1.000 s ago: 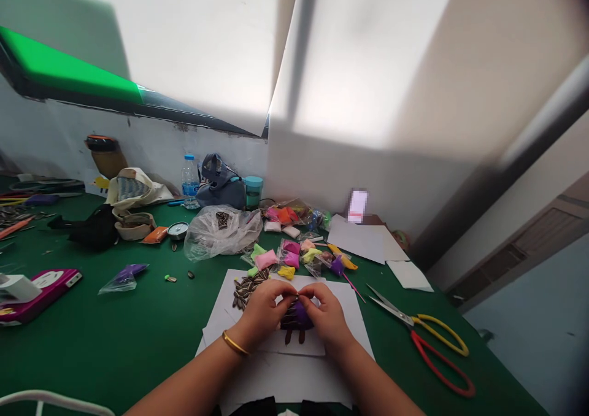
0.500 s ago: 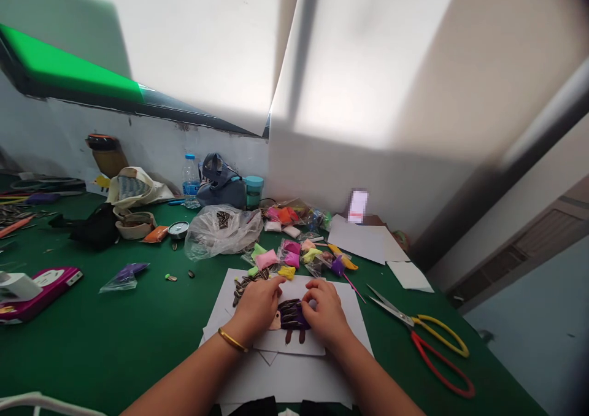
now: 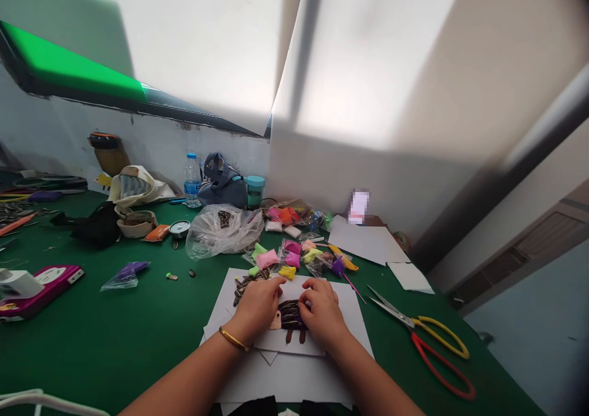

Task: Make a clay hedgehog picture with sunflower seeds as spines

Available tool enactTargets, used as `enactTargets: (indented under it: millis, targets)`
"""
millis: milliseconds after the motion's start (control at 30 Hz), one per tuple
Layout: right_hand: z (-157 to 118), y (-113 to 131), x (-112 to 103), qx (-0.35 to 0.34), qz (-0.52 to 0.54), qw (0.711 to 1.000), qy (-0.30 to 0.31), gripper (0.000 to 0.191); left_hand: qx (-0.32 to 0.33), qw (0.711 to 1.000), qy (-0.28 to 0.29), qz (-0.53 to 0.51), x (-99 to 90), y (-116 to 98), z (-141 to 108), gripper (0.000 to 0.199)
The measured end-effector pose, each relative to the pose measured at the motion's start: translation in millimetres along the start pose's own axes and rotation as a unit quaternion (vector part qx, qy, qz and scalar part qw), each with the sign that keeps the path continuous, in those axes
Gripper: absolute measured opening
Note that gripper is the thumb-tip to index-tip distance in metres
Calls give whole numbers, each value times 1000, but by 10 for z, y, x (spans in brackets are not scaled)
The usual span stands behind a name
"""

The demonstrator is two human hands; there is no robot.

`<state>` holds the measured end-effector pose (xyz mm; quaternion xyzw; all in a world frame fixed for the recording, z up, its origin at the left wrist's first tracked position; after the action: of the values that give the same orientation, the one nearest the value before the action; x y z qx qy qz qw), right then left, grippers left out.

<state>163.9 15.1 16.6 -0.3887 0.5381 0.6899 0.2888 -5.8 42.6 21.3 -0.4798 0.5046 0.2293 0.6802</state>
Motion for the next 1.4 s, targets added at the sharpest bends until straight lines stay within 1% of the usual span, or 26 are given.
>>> enactTargets:
  millis: [267,400,467,533,600,667,767,833,1033,1133,1233,1400]
  targets:
    - [-6,3,14,-5,-7,1000,10,16,-5,1000,1,-1,-6,-2,4,36]
    - [-14,16,7,-9,-13,1000,9,15,-1,1000,-7,-26,13,26,13,36]
    - [-22,20,-16,-8,-9,1000,9,13,-3,999,-29,-44,-20,66,20,37]
    - [-32,12,-55,-5,4,1000,1,11,-18,996,-70,-51,-102,134,20,36]
    - [-41,-10,-98,-4,21,1000,-14,10,-45,992,-113,-37,-211,222,9,32]
    - [-44,-47,-127,-4,36,999,-32,12,-80,988,-130,4,-301,305,-6,24]
    - [-34,-105,-130,-5,51,997,-53,14,-112,986,-103,67,-337,371,-15,13]
    - [-26,-129,-114,-7,59,996,-61,15,-106,986,-84,98,-314,354,-9,12]
    - [-22,-129,-90,-12,77,995,-66,14,-71,977,-76,185,-254,201,57,12]
    - [-21,-128,-90,-18,82,994,-65,14,-62,975,-72,200,-247,177,78,16]
    - [-19,-138,-87,-22,89,994,-67,14,-49,974,-81,206,-241,169,75,16]
    - [-27,-147,-98,-33,105,991,-82,13,-53,974,-95,201,-254,158,59,11]
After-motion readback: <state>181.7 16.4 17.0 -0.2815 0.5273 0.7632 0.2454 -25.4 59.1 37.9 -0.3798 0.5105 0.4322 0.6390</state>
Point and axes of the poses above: each hand's wrist, its own z-axis towards the middle knuckle, its own x-axis out of the palm, y = z × x, the point moved 4 cm from there along z, towards the middle knuckle, and after that the axes turned 13 degrees about y, right-handed, at the moved point
